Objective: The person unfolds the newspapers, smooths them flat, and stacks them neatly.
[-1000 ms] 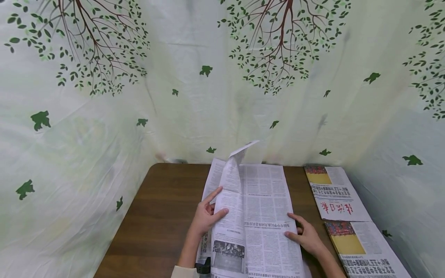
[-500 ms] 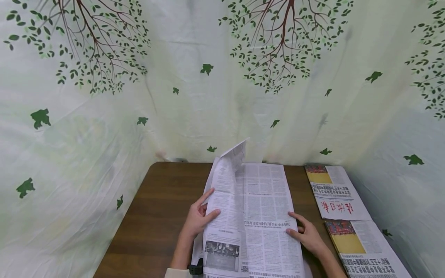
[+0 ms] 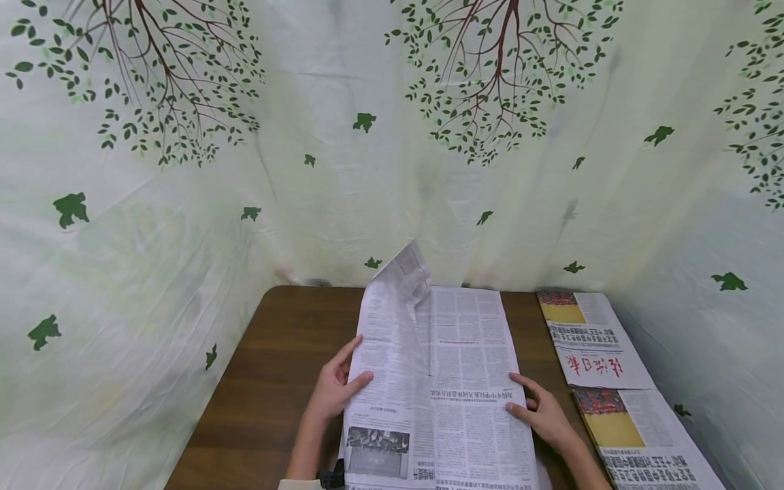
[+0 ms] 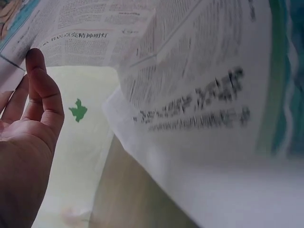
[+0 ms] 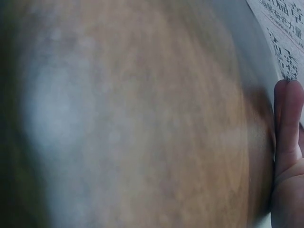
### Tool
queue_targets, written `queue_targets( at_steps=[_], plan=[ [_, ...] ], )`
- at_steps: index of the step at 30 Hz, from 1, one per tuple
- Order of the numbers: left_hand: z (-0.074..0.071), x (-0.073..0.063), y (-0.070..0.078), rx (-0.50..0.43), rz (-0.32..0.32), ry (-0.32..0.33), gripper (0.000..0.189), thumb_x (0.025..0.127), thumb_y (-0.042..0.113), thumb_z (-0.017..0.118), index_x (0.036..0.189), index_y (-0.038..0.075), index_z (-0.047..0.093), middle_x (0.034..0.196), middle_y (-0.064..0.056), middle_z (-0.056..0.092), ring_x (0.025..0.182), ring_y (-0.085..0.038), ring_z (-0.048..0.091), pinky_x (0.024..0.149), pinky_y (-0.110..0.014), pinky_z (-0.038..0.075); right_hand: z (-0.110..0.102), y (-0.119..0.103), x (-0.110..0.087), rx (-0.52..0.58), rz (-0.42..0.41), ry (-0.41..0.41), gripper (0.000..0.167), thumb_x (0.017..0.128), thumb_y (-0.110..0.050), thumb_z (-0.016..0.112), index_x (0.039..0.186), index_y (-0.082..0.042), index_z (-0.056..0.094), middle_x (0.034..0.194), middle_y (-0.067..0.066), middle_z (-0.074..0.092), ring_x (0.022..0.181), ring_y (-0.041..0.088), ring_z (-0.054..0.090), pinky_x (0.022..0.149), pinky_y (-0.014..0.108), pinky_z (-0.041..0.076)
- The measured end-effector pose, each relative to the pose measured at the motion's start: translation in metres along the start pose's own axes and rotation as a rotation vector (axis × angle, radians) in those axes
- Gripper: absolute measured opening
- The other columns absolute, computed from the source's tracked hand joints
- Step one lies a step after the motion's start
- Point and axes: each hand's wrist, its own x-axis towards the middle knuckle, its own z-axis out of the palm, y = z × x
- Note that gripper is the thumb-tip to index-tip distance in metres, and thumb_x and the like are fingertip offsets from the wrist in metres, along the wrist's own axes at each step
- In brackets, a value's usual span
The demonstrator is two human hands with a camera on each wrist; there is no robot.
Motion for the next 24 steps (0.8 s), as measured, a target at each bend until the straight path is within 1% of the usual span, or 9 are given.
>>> queue_targets(
  at_steps=[5,9,13,17,20,24],
  plan=[
    [-0.009,-0.007,-0.003,0.038,-0.051,-0.015,0.081,0.092,-0.001,0.074,0.161,0.013,0.034,0.124,-0.038,0.063,0.089,-0.015,0.075,0.07,-0.036,0.063,-0.001,0.001,-0.002,0.004,0.004,-0.014,0.08,0.094,-0.014,0.076,0.16,-0.005,0.032,0.129,0.033,0.064,0.091,0.024,0.075,0.068,0.038,0.062],
    [-0.016,-0.009,-0.003,0.058,-0.064,-0.006,0.081,0.092,0.0,0.074,0.162,0.014,0.033,0.123,-0.037,0.064,0.088,-0.016,0.076,0.07,-0.036,0.063,0.0,-0.001,0.001,0.014,-0.009,-0.009,0.08,0.093,-0.014,0.077,0.16,-0.005,0.033,0.13,0.033,0.063,0.093,0.024,0.075,0.069,0.039,0.062],
    [-0.022,-0.01,-0.004,0.079,-0.09,0.024,0.078,0.094,0.004,0.073,0.161,0.016,0.035,0.121,-0.036,0.066,0.086,-0.017,0.075,0.069,-0.035,0.063,0.0,-0.001,0.002,0.017,-0.009,0.01,0.078,0.093,-0.013,0.077,0.159,-0.006,0.035,0.131,0.034,0.062,0.093,0.024,0.075,0.068,0.039,0.062],
    [-0.027,-0.011,-0.008,0.1,-0.121,0.053,0.071,0.096,0.007,0.072,0.159,0.013,0.039,0.121,-0.035,0.064,0.085,-0.017,0.074,0.069,-0.035,0.063,0.0,-0.001,0.003,0.014,-0.01,0.009,0.079,0.093,-0.013,0.077,0.159,-0.006,0.035,0.131,0.034,0.062,0.091,0.025,0.075,0.068,0.039,0.062],
    [-0.029,-0.013,-0.012,0.122,-0.133,0.076,0.068,0.096,0.006,0.072,0.157,0.011,0.042,0.123,-0.034,0.063,0.086,-0.016,0.073,0.07,-0.034,0.062,0.0,-0.001,0.003,0.01,-0.008,0.007,0.08,0.093,-0.013,0.077,0.159,-0.005,0.034,0.129,0.034,0.063,0.089,0.026,0.075,0.067,0.039,0.062],
    [-0.031,-0.016,-0.017,0.155,-0.151,0.106,0.067,0.095,0.007,0.073,0.156,0.011,0.045,0.12,-0.033,0.066,0.083,-0.016,0.073,0.068,-0.033,0.062,0.001,0.0,0.002,0.0,-0.001,0.009,0.08,0.093,-0.014,0.077,0.16,-0.006,0.034,0.127,0.032,0.065,0.087,0.026,0.075,0.066,0.038,0.061]
  ],
)
